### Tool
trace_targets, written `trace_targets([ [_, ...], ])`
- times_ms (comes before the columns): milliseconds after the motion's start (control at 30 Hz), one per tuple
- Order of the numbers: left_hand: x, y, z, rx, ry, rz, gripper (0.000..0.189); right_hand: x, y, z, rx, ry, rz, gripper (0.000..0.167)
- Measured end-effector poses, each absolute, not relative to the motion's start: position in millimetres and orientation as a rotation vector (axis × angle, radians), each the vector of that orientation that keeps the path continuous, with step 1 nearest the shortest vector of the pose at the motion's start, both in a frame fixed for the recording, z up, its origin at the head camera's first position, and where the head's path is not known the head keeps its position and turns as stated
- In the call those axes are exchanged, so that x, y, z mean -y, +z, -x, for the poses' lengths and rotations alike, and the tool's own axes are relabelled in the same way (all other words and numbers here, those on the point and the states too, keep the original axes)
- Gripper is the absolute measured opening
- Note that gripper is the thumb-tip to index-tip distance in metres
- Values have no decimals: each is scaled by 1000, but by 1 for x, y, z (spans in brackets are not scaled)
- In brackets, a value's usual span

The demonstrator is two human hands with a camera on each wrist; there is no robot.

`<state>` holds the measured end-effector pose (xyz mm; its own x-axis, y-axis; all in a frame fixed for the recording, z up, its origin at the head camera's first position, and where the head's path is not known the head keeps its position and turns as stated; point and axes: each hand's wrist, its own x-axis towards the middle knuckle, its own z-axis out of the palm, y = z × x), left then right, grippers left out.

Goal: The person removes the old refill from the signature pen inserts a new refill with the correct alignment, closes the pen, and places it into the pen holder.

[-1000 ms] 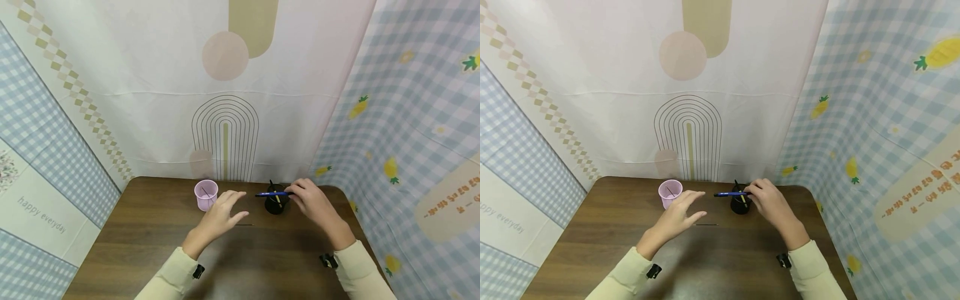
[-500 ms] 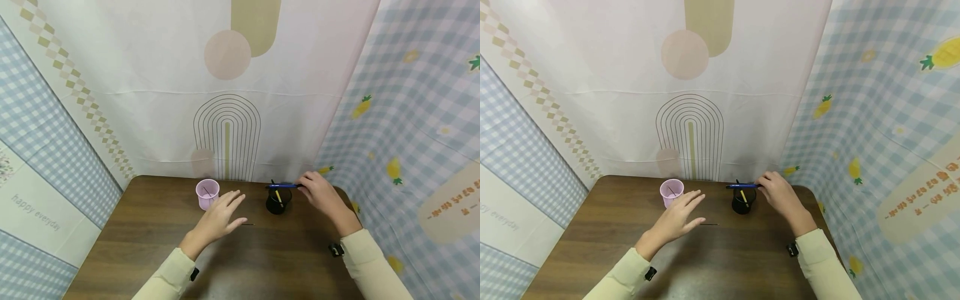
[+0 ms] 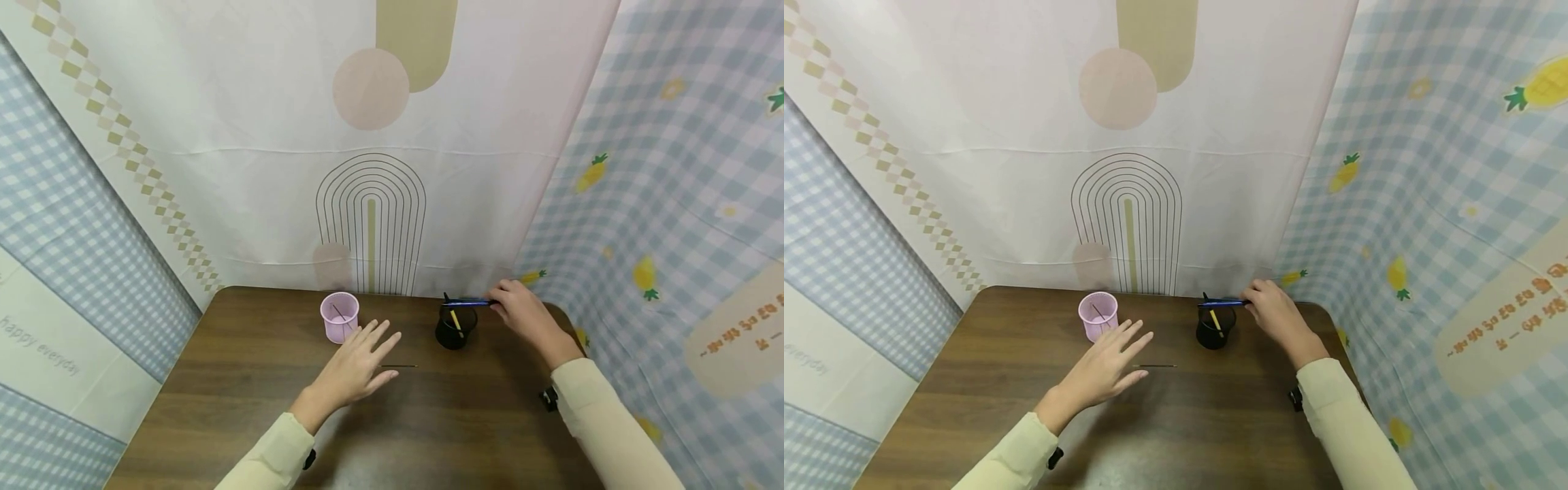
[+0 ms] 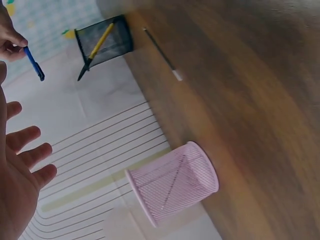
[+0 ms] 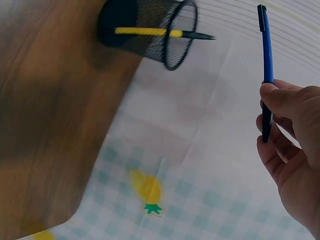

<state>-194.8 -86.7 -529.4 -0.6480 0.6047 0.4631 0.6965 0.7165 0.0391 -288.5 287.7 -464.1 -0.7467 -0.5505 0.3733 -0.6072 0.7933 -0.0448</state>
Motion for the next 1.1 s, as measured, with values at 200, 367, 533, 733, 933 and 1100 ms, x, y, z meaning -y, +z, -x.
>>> trace_targets([
  [200,90,-539,191,2521,-261,1003,67,-291,-471,299,2759,123,-858,13],
  [367,92,-542,189,2537,-255,1003,69,-288,-472,306,2846,42,-815,13],
  [533,94,-543,187,2567,-242,1014,68,-281,-473,315,2908,-90,-789,12],
  [733,95,-546,186,2579,-214,1015,68,-274,-475,325,2875,-213,-832,14],
  [933,97,-550,184,2561,-203,1027,69,-265,-484,331,2834,-307,-885,21],
  [1100,101,-553,182,2509,-180,1046,70,-256,-497,336,2844,-392,-877,22],
])
